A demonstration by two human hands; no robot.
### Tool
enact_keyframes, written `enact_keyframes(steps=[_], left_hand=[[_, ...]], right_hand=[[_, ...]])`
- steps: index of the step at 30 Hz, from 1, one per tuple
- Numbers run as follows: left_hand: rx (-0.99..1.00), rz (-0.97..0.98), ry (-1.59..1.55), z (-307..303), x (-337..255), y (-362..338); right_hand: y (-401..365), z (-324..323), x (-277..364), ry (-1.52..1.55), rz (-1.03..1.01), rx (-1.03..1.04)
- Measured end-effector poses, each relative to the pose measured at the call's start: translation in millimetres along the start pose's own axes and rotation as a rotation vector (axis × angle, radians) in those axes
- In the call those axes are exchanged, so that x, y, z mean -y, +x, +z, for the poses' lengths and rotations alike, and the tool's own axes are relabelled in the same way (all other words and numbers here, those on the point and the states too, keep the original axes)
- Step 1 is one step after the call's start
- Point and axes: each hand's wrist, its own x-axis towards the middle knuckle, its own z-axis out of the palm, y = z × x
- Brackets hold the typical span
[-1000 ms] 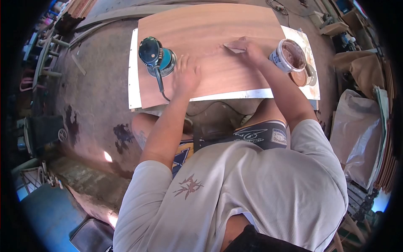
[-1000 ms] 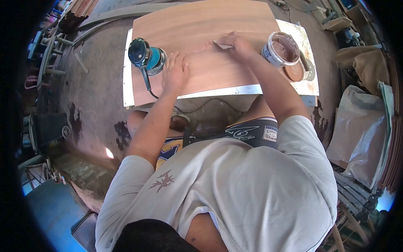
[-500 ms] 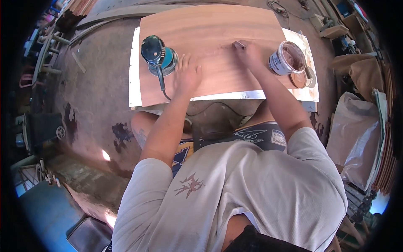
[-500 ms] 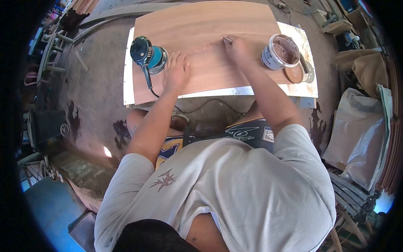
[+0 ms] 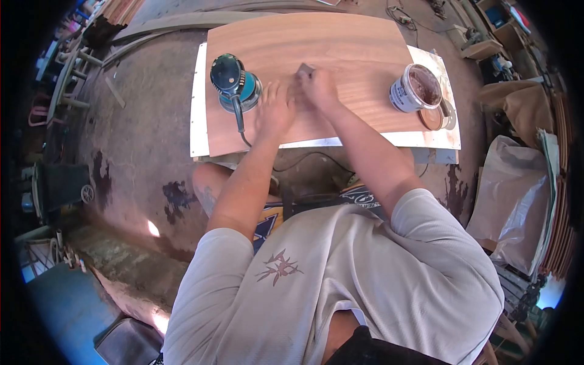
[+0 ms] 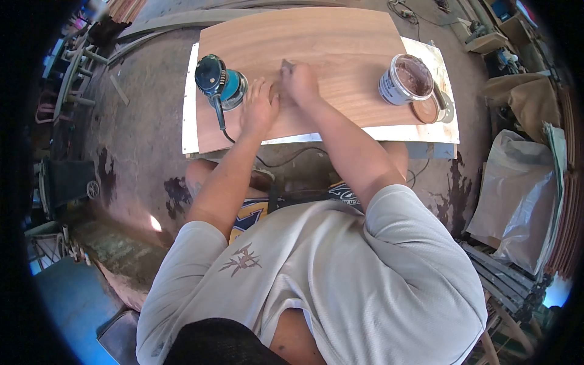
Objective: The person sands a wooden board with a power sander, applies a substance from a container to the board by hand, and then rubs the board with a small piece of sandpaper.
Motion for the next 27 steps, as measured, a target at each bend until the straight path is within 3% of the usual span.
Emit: enact_keyframes(steps=[3, 5, 9, 11, 12, 19, 21, 25, 27], left_hand=[[-0.019, -0.004, -0.029, -1.5, -0.6, 3.0], [-0.018, 0.002, -0.04, -2.3, -0.6, 0.0], [-0.044, 0.021, -0.049, -2.4, -2.1, 1.6], [-0.042, 0.017, -0.049, -2.5, -0.8, 1.2], [-0.045, 0.024, -0.044, -2.2, -0.3, 1.2], [-0.048, 0.015, -0.053, -0.8, 0.5, 2.2], [-0.045, 0.007, -0.054, -2.1, -0.9, 3.3], [-0.018, 0.01, -0.051, -3.4, -1.4, 1.6], [-0.024, 0.01, -0.057, -3.0, -2.0, 1.8]], right_hand=[[17.7, -31.7, -28.3, 0.005, 0.174, 0.05], [23.0, -43.5, -49.1, 0.017, 0.067, -0.143], [20.4, -27.8, -51.8, -0.181, 0.037, -0.121], [14.3, -11.3, -39.4, -0.039, -0.052, -0.129], [12.9, -5.5, -32.4, -0.103, 0.016, 0.007], [-2.7, 4.2, -13.0, 0.106, -0.241, -0.021], [13.8, -13.4, -35.1, 0.018, 0.104, 0.097], [30.7, -37.2, -74.3, 0.071, 0.13, -0.035], [30.7, -40.7, -74.6, -0.092, 0.103, -0.023]])
